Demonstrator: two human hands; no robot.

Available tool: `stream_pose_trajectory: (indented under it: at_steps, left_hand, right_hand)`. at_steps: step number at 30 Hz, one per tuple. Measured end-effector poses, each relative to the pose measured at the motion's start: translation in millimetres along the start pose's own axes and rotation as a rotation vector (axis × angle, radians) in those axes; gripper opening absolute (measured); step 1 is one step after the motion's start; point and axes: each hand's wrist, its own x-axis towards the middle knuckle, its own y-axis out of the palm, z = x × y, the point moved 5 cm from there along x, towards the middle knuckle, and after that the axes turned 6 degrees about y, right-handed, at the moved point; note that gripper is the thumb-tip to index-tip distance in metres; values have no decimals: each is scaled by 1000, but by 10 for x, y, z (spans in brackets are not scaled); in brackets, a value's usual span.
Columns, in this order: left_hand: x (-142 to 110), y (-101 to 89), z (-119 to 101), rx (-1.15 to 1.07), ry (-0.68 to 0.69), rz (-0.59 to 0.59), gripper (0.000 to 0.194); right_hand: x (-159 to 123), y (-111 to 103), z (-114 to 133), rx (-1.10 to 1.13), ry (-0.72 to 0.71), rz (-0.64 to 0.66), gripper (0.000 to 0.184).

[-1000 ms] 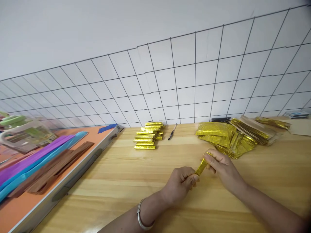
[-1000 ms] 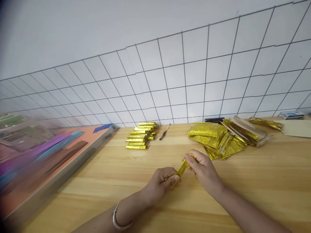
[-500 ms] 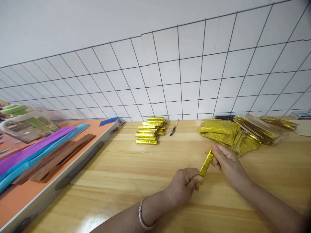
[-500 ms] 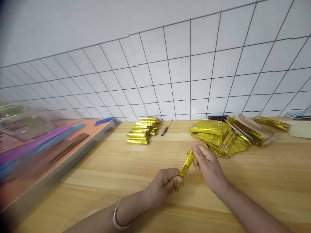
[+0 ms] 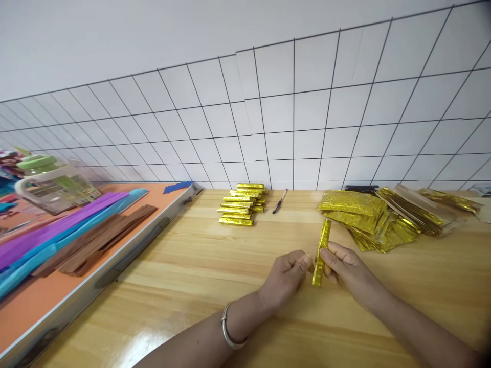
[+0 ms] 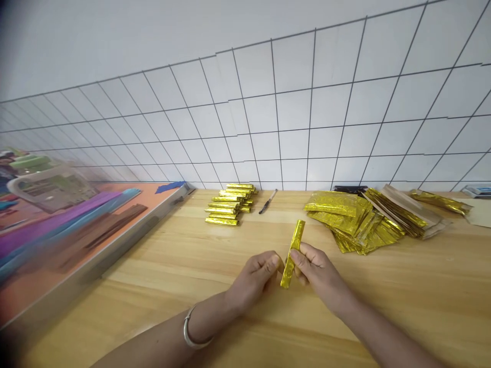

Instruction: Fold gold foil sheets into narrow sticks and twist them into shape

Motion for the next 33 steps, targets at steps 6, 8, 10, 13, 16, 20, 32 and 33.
stream_pose_trajectory:
  at_steps: [6,8,10,13,16,20,32,33]
  left_hand:
    - [56,-101,-55,-322,-14,-16,37]
    - [47,-68,-34,-427,-72,1,36]
    - [39,-50,-19,-500,-102,-14,34]
    - [41,-54,-20,-564,-91,-57,29]
    - [50,-73,-14,-597,-90,-87,27]
    - [58,-96,5,-627,-82,-82,23]
    - [120,-280,9,-390,130,-338,49]
    - [114,-281,-5,-382,140,-340,53]
  right_hand:
    - [-58,251,-61,46,130,359,42]
    - [-72,296,-88,19,153,384,44]
    - [-76,316,-100,-20,143,387,44]
    - [-73,318,-77,-87,54,360,39]
    - [-72,299,-69,-136,18,309,38]
    - [-67,256,-91,-132,71,256,43]
    - [28,55,-125,-29,-14,-27,29]
    - [29,50,-141,-14,-10,-30,28]
